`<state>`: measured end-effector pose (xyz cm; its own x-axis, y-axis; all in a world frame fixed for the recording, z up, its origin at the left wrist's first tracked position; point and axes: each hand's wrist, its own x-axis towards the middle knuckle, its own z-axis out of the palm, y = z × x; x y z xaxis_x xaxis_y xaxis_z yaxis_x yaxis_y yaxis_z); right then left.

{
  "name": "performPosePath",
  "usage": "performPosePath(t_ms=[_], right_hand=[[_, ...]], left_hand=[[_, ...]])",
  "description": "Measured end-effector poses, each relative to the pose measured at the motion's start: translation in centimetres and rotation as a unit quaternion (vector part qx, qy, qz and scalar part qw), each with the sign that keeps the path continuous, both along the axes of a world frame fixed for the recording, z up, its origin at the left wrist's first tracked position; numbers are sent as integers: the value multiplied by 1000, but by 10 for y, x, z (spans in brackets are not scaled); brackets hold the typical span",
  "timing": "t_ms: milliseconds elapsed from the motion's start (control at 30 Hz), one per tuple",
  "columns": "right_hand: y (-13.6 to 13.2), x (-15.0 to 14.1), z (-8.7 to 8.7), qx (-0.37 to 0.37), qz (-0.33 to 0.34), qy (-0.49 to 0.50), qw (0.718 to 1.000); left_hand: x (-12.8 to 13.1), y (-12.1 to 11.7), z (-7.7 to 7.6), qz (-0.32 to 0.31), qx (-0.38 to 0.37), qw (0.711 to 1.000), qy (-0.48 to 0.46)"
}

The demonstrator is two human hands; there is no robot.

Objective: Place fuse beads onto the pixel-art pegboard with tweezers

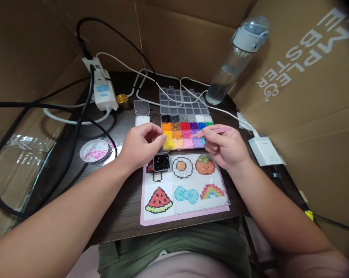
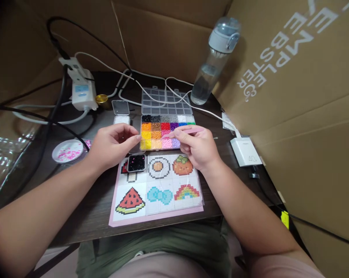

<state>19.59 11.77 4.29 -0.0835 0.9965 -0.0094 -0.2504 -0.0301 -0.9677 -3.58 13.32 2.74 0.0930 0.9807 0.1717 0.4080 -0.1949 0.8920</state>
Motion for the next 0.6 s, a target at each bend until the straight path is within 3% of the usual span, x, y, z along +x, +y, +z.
performPosePath(t_ms=[167, 600], right_hand=[[3, 3, 1, -46, 22, 20, 998], [5, 5, 0, -59, 18, 21, 998]], left_hand=[[1, 0, 2, 4, -4, 1000, 0], [1, 0, 5, 6, -11, 1000, 12]])
